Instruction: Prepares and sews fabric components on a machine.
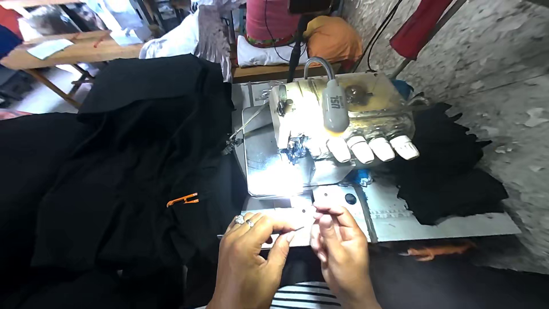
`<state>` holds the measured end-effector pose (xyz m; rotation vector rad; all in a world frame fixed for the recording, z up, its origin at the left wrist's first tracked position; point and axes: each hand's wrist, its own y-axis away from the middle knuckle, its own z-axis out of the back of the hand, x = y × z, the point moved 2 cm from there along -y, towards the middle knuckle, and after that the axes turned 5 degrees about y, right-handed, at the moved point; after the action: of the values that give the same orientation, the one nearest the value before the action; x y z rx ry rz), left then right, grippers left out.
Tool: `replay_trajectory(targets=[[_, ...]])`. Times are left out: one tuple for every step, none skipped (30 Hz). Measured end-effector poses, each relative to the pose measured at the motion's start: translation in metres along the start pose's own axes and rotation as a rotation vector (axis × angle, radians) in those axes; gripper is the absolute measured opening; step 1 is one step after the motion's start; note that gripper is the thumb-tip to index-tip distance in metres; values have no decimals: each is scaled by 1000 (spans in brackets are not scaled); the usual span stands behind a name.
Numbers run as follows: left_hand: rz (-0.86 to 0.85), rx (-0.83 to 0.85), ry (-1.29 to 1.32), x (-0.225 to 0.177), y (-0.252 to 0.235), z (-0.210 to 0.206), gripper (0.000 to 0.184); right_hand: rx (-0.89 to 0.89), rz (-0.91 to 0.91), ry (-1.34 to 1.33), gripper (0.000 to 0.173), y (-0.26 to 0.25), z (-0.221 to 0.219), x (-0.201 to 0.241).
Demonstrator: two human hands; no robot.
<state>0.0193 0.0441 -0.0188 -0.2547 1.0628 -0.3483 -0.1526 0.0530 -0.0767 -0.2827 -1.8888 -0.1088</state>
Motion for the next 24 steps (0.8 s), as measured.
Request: replay_trajectory(targets=[[-16,30,24,0,-2,2,9,57,-178,-127,28,-1,2,-4],[-37,76,45,-1,-5,5,8,190,-361,-306,51,-1,3,-7],[-61,141,73,-1,-9,9,7,343,-491,-501,70,-2,0,-10],[-90,219,112,-1,-16,12,7,450,-551,-660,79,-4,-6,-11],[-114,298,145,-1,-26,16,7,497,-549,-767,81,-8,-11,-8],[-123,360,163,-1,-38,21,7,481,-504,-819,79,-15,-15,-2],[-116,402,156,0,-52,27,8,419,-424,-809,73,-23,-19,5],[-101,432,135,3,-67,34,8,327,-335,-747,63,-31,-21,12],[-89,458,90,8,-84,39,7,224,-238,-638,54,-39,-22,15],[-70,479,30,13,-100,41,4,140,-131,-473,45,-46,-19,16],[-51,497,-29,19,-116,40,3,53,-19,-274,36,-54,-16,16],[-28,509,-78,24,-130,37,4,-13,90,-55,27,-60,-14,16],[-12,516,-126,29,-142,32,3,-56,186,160,18,-65,-11,16],[-11,518,-185,34,-152,28,1,-85,277,348,10,-69,-9,15],[-11,523,-223,37,-160,23,3,-106,362,510,6,-72,-7,14],[-12,537,-238,39,-165,19,5,-117,433,618,5,-74,-5,13],[-12,555,-244,40,-169,16,8,-127,485,694,6,-77,-2,11],[-21,571,-248,41,-173,13,11,-146,518,748,8,-80,1,8],[-21,592,-247,41,-175,12,14,-163,536,779,10,-82,4,6],[-13,616,-244,40,-178,11,17,-169,541,790,11,-83,6,4],[6,640,-242,39,-180,11,19,-165,540,792,11,-84,7,3],[18,655,-243,38,-182,11,22,-159,537,789,10,-85,7,2],[20,665,-246,37,-183,10,24,-161,530,783,10,-85,7,2],[25,669,-252,36,-183,10,26,-160,526,784,10,-84,7,2]])
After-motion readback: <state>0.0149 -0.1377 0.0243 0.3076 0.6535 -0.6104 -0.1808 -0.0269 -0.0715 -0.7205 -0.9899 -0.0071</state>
